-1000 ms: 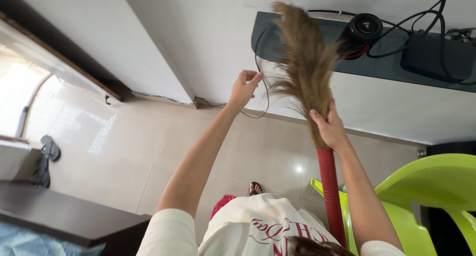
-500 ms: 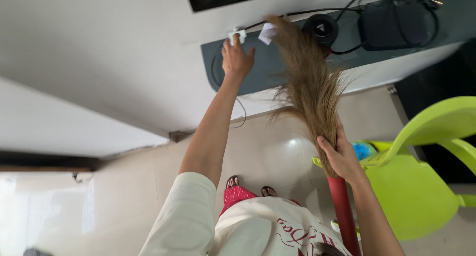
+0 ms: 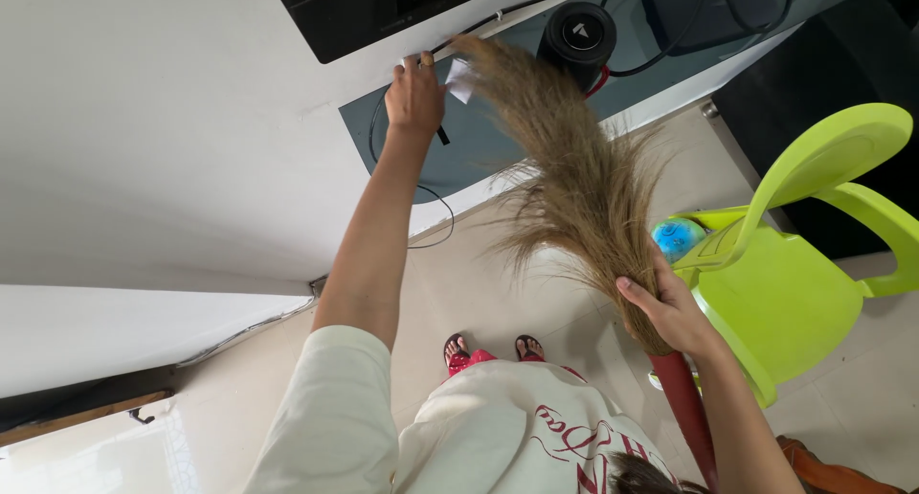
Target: The person folds a towel and hangs it on a door handle, then picks up a stuffed toy and a pair of yellow slippers, placing them on a chair. The person then sweeps the floor with a broom, moving slippers aside to clear the area.
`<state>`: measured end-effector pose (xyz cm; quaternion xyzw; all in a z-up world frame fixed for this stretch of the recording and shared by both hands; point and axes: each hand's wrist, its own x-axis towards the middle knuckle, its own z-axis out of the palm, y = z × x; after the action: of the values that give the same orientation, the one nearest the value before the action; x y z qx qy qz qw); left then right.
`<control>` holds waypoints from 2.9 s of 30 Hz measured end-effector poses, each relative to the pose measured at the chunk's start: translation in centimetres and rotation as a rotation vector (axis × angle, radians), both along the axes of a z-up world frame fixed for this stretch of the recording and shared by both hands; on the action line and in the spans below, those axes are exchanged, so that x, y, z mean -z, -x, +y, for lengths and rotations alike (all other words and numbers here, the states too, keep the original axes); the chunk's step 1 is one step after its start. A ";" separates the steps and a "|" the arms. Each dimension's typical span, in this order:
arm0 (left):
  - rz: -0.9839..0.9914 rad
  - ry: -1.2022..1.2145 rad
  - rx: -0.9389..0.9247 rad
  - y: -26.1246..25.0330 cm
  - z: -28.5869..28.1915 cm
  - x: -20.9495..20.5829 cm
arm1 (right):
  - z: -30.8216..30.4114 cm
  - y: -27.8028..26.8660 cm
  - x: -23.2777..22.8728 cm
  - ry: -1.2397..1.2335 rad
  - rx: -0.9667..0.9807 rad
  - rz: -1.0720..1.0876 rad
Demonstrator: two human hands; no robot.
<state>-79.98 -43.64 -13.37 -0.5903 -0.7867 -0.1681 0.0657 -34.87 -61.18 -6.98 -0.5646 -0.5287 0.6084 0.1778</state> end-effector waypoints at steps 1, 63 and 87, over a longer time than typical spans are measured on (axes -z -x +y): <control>0.039 0.055 0.009 0.4 0.3 -0.1 | 0.2 0.4 -0.3 -0.021 0.000 0.034; -0.939 -0.738 -0.134 1.2 -12.9 -9.8 | -1.1 7.5 2.5 0.008 -0.614 0.165; -0.356 -0.544 0.146 -14.1 -0.2 -7.5 | 2.5 -8.2 -0.9 -0.259 0.281 0.274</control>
<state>-65.85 -43.85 -5.83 -0.5674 -0.6677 -0.4767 0.0700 -26.68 -58.68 -6.10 -0.5173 -0.4895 0.5757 0.4016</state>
